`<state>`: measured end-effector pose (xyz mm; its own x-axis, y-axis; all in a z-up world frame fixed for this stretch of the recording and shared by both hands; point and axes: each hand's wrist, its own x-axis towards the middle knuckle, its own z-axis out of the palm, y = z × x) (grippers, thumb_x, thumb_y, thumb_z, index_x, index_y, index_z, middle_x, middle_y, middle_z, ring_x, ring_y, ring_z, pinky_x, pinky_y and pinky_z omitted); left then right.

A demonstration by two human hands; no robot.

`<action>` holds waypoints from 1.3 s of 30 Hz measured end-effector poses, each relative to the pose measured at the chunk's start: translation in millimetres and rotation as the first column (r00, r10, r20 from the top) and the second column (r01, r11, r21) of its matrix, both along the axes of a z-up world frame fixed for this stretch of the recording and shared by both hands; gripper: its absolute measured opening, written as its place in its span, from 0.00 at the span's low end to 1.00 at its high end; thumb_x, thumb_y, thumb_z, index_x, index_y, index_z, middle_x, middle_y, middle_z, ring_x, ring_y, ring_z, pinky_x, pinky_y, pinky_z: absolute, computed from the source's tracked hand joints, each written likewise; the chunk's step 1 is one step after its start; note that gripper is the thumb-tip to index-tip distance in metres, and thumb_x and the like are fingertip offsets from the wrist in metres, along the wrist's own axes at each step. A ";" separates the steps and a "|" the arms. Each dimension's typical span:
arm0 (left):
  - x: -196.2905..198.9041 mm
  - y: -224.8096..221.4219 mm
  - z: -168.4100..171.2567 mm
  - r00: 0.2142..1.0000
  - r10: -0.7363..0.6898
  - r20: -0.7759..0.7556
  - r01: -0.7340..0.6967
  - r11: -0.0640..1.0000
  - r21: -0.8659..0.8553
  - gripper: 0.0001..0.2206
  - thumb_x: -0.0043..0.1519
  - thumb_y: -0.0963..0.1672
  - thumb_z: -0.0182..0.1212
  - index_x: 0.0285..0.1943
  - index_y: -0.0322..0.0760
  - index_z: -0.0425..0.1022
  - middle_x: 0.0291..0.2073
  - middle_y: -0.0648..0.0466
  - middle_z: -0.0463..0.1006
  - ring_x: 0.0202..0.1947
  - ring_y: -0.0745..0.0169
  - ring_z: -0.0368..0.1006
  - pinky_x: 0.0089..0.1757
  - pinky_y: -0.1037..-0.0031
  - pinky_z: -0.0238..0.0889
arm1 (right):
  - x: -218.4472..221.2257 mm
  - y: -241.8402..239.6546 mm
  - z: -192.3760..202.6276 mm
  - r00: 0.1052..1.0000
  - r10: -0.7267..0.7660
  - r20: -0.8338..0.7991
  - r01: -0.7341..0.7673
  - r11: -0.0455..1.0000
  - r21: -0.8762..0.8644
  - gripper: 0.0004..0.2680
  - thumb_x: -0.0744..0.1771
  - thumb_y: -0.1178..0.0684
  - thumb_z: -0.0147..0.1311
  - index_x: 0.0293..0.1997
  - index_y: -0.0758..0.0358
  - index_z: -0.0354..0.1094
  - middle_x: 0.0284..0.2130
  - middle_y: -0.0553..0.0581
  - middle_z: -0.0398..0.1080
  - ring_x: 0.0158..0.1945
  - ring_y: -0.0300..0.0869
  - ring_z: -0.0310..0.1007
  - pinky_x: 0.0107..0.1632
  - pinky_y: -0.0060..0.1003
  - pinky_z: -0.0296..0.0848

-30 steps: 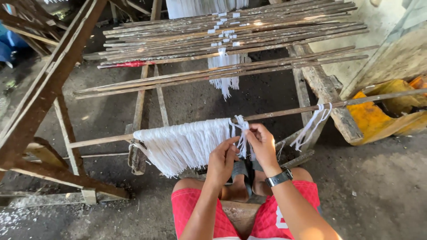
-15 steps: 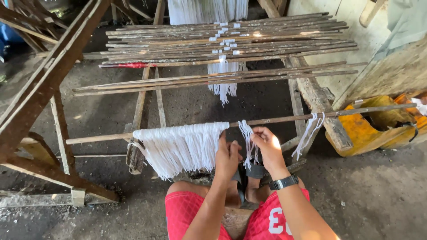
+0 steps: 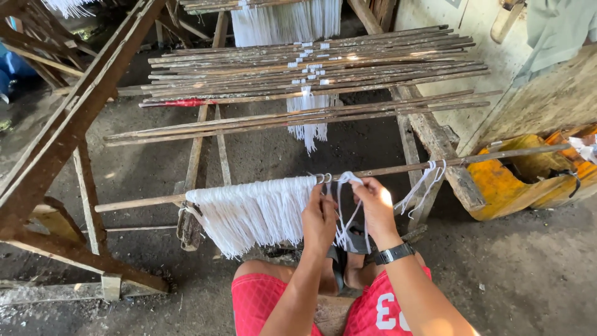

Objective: A person is manually wrapping and securing bundles of white fibers onto wooden sticks as part of a textile production process.

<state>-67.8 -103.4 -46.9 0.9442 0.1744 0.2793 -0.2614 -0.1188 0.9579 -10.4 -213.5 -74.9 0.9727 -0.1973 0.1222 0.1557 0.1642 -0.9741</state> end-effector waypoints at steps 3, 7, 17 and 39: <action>-2.7 1.4 3.0 1.000 0.029 -0.011 -0.029 1.000 -0.002 0.16 0.58 0.39 0.38 0.53 0.27 0.61 0.23 0.48 0.72 0.21 0.65 0.67 0.27 0.74 0.64 | -5.5 -2.5 7.8 0.998 -0.049 -0.024 0.050 0.998 0.038 0.03 0.61 0.57 0.51 0.31 0.64 0.66 0.20 0.51 0.63 0.25 0.32 0.63 0.29 0.22 0.63; 2.2 -1.6 2.6 0.999 -0.028 -0.026 0.030 0.997 0.064 0.15 0.57 0.39 0.41 0.52 0.30 0.64 0.21 0.50 0.72 0.21 0.64 0.68 0.27 0.74 0.64 | -17.2 1.9 20.9 0.998 0.007 -0.062 -0.006 1.000 0.010 0.04 0.62 0.57 0.49 0.33 0.65 0.66 0.25 0.53 0.68 0.29 0.36 0.68 0.30 0.24 0.63; 17.3 -4.4 -8.8 0.995 -0.057 -0.079 0.068 0.987 0.148 0.17 0.57 0.40 0.40 0.55 0.29 0.61 0.20 0.50 0.73 0.21 0.62 0.69 0.27 0.73 0.63 | -15.3 -2.3 9.3 0.995 0.058 -0.080 -0.055 0.998 0.039 0.06 0.61 0.57 0.48 0.39 0.65 0.62 0.28 0.57 0.68 0.28 0.37 0.68 0.27 0.24 0.64; -31.8 -2.5 2.1 0.976 -0.003 0.218 -0.066 0.949 0.309 0.10 0.57 0.41 0.42 0.41 0.34 0.71 0.28 0.51 0.71 0.25 0.60 0.69 0.27 0.73 0.60 | -29.9 -19.0 22.3 0.967 0.190 -0.169 -0.190 0.982 0.019 0.07 0.63 0.56 0.43 0.40 0.67 0.62 0.31 0.59 0.69 0.34 0.41 0.69 0.38 0.31 0.65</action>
<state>-99.6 -105.9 -44.8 0.8519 0.0742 0.5185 -0.4467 -0.4139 0.7932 -40.3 -232.5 -52.6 0.9988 -0.0071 -0.0478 -0.0458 0.1775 -0.9830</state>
